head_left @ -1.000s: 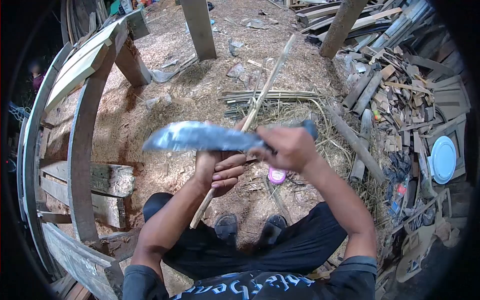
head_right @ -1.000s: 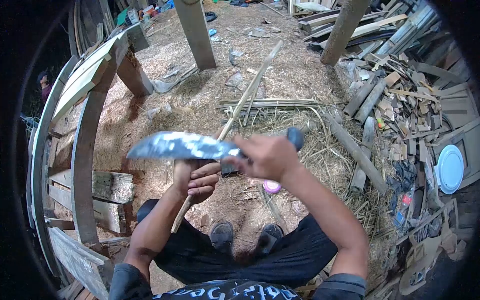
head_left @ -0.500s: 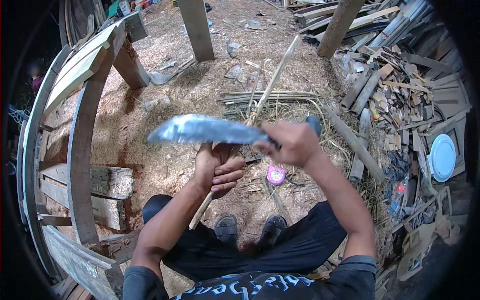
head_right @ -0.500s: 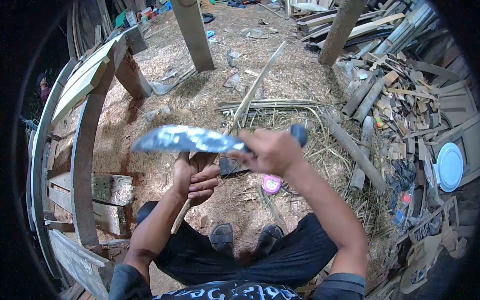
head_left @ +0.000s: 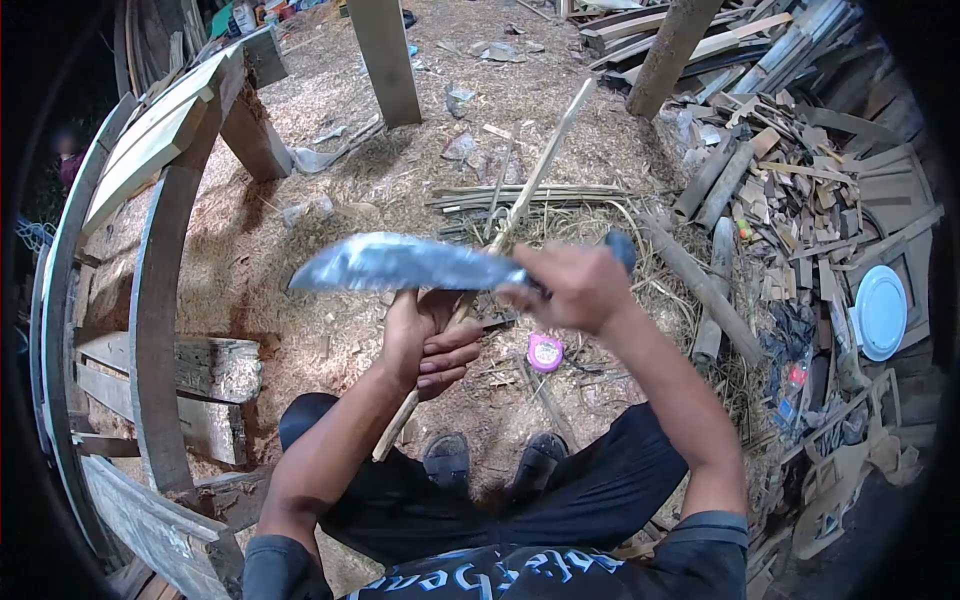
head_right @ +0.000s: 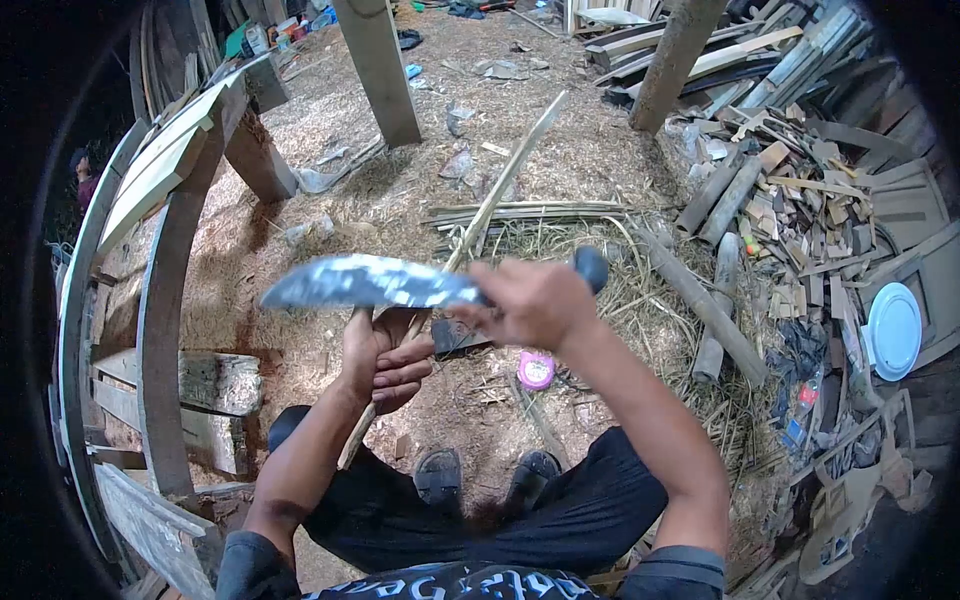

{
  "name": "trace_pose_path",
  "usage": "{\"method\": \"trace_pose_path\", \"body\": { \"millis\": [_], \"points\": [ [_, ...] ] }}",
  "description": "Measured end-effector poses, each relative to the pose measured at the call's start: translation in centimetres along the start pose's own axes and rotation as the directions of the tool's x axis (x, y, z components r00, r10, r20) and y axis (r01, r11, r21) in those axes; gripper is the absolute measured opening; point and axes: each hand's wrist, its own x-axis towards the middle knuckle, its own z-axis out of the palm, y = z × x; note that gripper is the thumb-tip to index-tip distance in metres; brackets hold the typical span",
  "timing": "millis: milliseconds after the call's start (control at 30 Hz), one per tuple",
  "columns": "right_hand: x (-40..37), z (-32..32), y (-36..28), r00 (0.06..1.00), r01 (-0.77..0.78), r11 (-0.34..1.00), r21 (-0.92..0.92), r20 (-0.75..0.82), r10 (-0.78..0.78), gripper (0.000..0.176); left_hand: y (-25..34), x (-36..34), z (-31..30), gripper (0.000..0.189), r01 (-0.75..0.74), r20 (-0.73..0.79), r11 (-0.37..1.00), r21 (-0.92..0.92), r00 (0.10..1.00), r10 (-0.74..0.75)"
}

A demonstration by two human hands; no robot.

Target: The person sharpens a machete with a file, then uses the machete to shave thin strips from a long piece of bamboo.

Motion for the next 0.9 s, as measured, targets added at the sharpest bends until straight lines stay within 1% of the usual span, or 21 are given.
{"method": "trace_pose_path", "body": {
  "millis": [33,67,100,133,200,267,300,333,400,467,533,567,600,667,700,733,767,800,833,867,900],
  "points": [
    [0.1,0.3,1.7,0.999,-0.019,1.000,0.008,-0.030,0.019,0.048,-0.1,0.0,0.0,0.081,-0.008,0.065,0.999,-0.053,0.998,0.011],
    [0.0,0.4,1.4,0.999,-0.024,1.000,0.009,-0.032,0.024,0.048,-0.1,0.0,-0.1,0.078,-0.015,0.131,0.994,-0.107,0.991,0.029],
    [0.0,0.4,1.2,0.996,-0.072,0.997,0.008,-0.043,0.073,0.047,-0.3,0.1,-0.3,0.075,-0.032,0.057,0.997,-0.064,0.998,0.036],
    [0.0,0.2,1.1,0.991,-0.118,0.993,0.006,-0.055,0.118,0.046,-0.4,0.2,-0.4,0.075,-0.038,0.060,0.997,-0.070,0.997,0.043],
    [0.1,0.0,1.1,0.995,-0.090,0.996,0.011,-0.050,0.091,0.045,0.1,0.2,-0.9,0.077,0.021,0.017,1.000,0.001,1.000,-0.021],
    [-0.2,0.0,0.6,0.999,-0.042,0.998,0.047,-0.017,0.043,0.044,-0.1,0.0,-1.0,0.079,0.035,0.041,0.999,-0.024,0.999,-0.034],
    [0.2,-0.7,2.1,0.992,-0.120,0.993,0.002,0.036,0.120,0.044,0.0,-0.2,-0.4,0.076,0.012,0.085,0.998,-0.056,0.996,-0.007],
    [0.0,-0.6,1.6,0.992,-0.121,0.993,0.003,0.038,0.121,0.044,0.0,-0.2,-0.1,0.074,-0.015,0.132,0.995,-0.094,0.991,0.027],
    [-0.3,-0.4,0.4,0.997,-0.081,0.996,0.040,0.012,0.081,0.043,-0.4,-0.1,-0.5,0.074,-0.039,0.123,0.996,-0.079,0.991,0.049],
    [0.0,-0.2,0.6,0.998,-0.061,0.997,0.051,-0.017,0.061,0.043,0.0,0.1,-0.8,0.080,-0.002,0.012,1.000,-0.002,1.000,0.002],
    [-0.1,0.0,1.2,0.998,-0.032,0.999,0.022,-0.060,0.033,0.041,0.0,-0.3,-0.4,0.081,0.011,0.020,1.000,-0.013,1.000,-0.011],
    [0.2,-1.0,2.3,0.984,-0.180,0.984,0.010,0.022,0.179,0.041,0.1,-0.3,0.0,0.078,-0.002,0.067,1.000,-0.019,0.998,0.003],
    [0.0,-0.7,2.1,0.983,-0.181,0.983,0.011,0.026,0.181,0.041,0.0,-0.3,0.1,0.075,-0.016,0.117,0.999,-0.031,0.993,0.020],
    [-0.3,0.3,1.6,0.986,-0.159,0.986,0.043,-0.035,0.160,0.042,-0.4,-0.1,-0.3,0.077,-0.041,0.123,0.999,-0.026,0.991,0.044],
    [-0.7,0.6,0.8,0.995,-0.098,0.992,0.077,0.002,0.098,0.044,-0.2,0.1,-0.5,0.080,-0.005,0.046,1.000,-0.008,0.999,0.005],
    [-0.4,0.5,1.2,0.996,-0.093,0.993,0.074,-0.002,0.093,0.044,-0.1,0.2,-0.6,0.083,0.027,-0.031,1.000,0.004,0.999,-0.027],
    [-0.4,0.4,1.6,0.997,-0.074,0.996,0.053,-0.025,0.075,0.046,-0.2,0.1,-0.8,0.088,0.014,0.016,1.000,0.025,1.000,-0.015],
    [-0.3,0.2,2.0,0.997,-0.059,0.998,0.031,-0.050,0.061,0.048,-0.2,0.0,-0.6,0.088,0.019,0.011,0.999,0.028,1.000,-0.020],
    [-0.1,-0.5,3.4,0.988,-0.152,0.988,0.000,-0.031,0.152,0.047,-0.1,0.0,-0.2,0.087,-0.001,0.057,1.000,0.024,0.998,0.000],
    [-0.2,-0.3,3.1,0.988,-0.151,0.988,-0.001,-0.025,0.151,0.047,-0.2,0.0,0.0,0.087,-0.025,0.106,1.000,0.011,0.994,0.024],
    [-0.3,0.1,2.8,0.979,-0.203,0.979,0.005,0.014,0.203,0.046,-0.5,0.2,-0.2,0.087,-0.043,0.090,0.999,0.029,0.995,0.040]
  ]
}}
